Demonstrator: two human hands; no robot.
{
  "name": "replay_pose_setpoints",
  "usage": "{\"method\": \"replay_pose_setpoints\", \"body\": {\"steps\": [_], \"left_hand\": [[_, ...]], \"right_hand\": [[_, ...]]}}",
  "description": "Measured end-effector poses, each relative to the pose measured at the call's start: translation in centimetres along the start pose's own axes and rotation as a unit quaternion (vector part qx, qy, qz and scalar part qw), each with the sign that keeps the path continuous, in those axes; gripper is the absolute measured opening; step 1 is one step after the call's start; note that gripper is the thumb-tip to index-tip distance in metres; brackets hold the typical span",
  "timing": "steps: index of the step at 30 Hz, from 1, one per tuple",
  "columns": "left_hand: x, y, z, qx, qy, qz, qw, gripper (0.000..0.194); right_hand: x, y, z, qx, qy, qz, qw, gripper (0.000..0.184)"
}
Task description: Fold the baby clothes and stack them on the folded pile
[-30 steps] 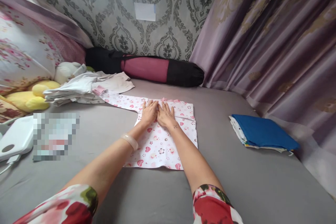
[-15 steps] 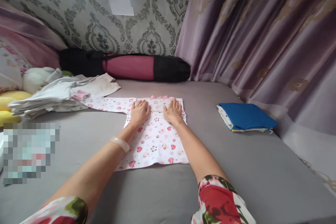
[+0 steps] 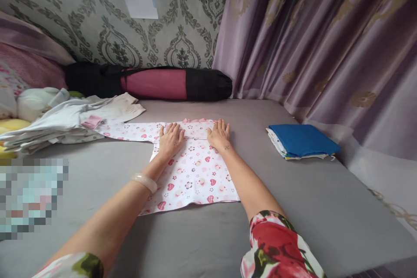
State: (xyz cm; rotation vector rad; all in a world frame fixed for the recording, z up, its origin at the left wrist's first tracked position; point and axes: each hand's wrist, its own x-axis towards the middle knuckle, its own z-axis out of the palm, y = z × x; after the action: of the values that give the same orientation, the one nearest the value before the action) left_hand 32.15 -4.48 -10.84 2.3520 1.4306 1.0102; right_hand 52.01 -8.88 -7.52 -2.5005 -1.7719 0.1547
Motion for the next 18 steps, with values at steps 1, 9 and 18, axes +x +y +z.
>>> {"method": "replay_pose_setpoints", "body": {"steps": [1, 9, 18], "left_hand": [[0.0, 0.1, 0.0, -0.003, -0.001, 0.010, 1.000, 0.040], [0.2, 0.2, -0.1, 0.057, -0.090, 0.013, 0.994, 0.041], [0.2, 0.3, -0.6, 0.114, -0.090, -0.001, 0.989, 0.043]], "right_hand": [[0.2, -0.1, 0.0, 0.002, 0.010, -0.030, 1.000, 0.065], [1.5, 0.2, 0.6, 0.026, -0.033, -0.136, 0.990, 0.057], [1.9, 0.4, 0.9, 0.036, -0.041, -0.141, 0.989, 0.059]]}}
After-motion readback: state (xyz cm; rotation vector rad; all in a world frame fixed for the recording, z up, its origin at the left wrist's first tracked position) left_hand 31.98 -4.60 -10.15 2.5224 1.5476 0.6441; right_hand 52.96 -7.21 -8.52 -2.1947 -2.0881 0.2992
